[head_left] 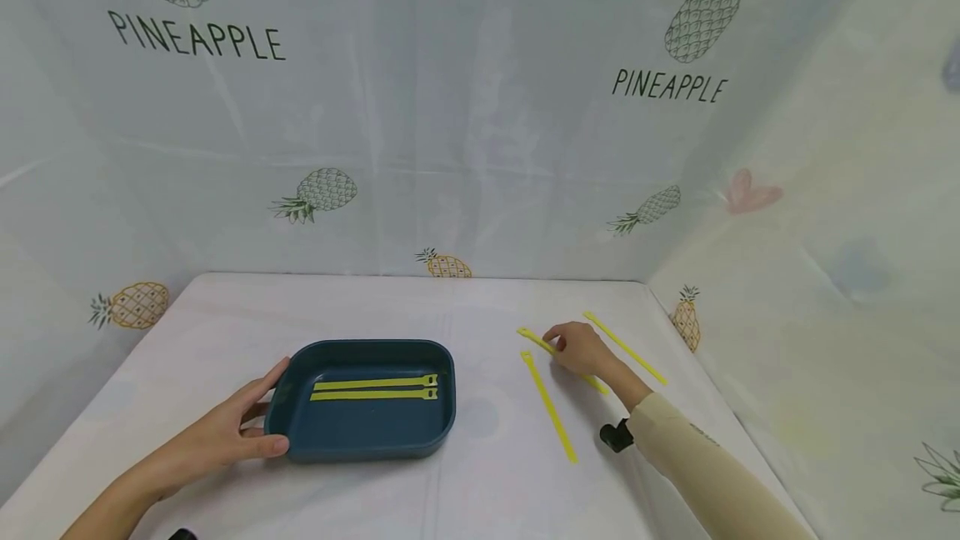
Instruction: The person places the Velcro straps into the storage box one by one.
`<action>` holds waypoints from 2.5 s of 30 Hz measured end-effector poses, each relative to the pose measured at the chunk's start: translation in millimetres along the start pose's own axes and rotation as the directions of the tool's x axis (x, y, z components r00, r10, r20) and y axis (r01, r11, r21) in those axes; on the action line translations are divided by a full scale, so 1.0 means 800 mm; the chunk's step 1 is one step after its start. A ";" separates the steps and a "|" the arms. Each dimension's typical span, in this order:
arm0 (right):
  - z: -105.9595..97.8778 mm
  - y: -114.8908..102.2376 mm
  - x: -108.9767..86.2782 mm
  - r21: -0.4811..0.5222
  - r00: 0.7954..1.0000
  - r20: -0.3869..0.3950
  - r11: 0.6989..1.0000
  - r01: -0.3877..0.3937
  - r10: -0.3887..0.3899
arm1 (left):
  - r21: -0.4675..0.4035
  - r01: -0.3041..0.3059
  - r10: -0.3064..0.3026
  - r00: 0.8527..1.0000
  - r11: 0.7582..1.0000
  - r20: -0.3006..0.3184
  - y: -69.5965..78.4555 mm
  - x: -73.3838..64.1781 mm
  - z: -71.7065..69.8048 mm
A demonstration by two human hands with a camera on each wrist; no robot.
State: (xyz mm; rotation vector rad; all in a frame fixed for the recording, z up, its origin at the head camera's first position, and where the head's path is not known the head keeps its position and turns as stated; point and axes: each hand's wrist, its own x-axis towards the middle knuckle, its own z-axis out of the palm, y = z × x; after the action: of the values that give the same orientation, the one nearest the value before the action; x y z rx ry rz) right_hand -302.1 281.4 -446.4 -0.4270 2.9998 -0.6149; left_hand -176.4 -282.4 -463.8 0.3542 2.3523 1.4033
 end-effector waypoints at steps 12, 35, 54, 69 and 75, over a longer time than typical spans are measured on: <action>0.000 0.004 0.003 -0.007 1.000 0.009 1.000 0.022 -0.022 | -0.008 -0.019 0.019 1.000 1.000 -0.006 0.001 -0.003 0.000; -0.037 -0.028 0.004 -0.002 0.985 -0.001 0.985 0.175 -0.175 | 0.001 -0.004 0.004 1.000 1.000 0.003 0.000 0.001 0.000; -0.080 -0.092 -0.001 0.012 0.946 0.004 0.946 0.325 -0.325 | -0.020 -0.004 0.004 1.000 1.000 0.006 0.001 0.000 0.000; -0.087 -0.175 -0.002 0.006 0.897 0.032 0.897 0.442 -0.442 | -0.015 -0.006 0.006 1.000 1.000 -0.002 0.002 -0.003 -0.002; -0.084 -0.202 0.003 0.008 0.874 0.008 0.874 0.485 -0.485 | -0.012 -0.004 0.004 1.000 1.000 -0.004 0.005 -0.003 -0.001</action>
State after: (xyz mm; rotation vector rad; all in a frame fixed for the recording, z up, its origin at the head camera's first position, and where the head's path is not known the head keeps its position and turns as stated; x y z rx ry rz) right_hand -269.5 163.4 -321.5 -1.2021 2.8764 -0.6392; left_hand -174.5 -282.5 -459.5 0.3530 2.3466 1.4204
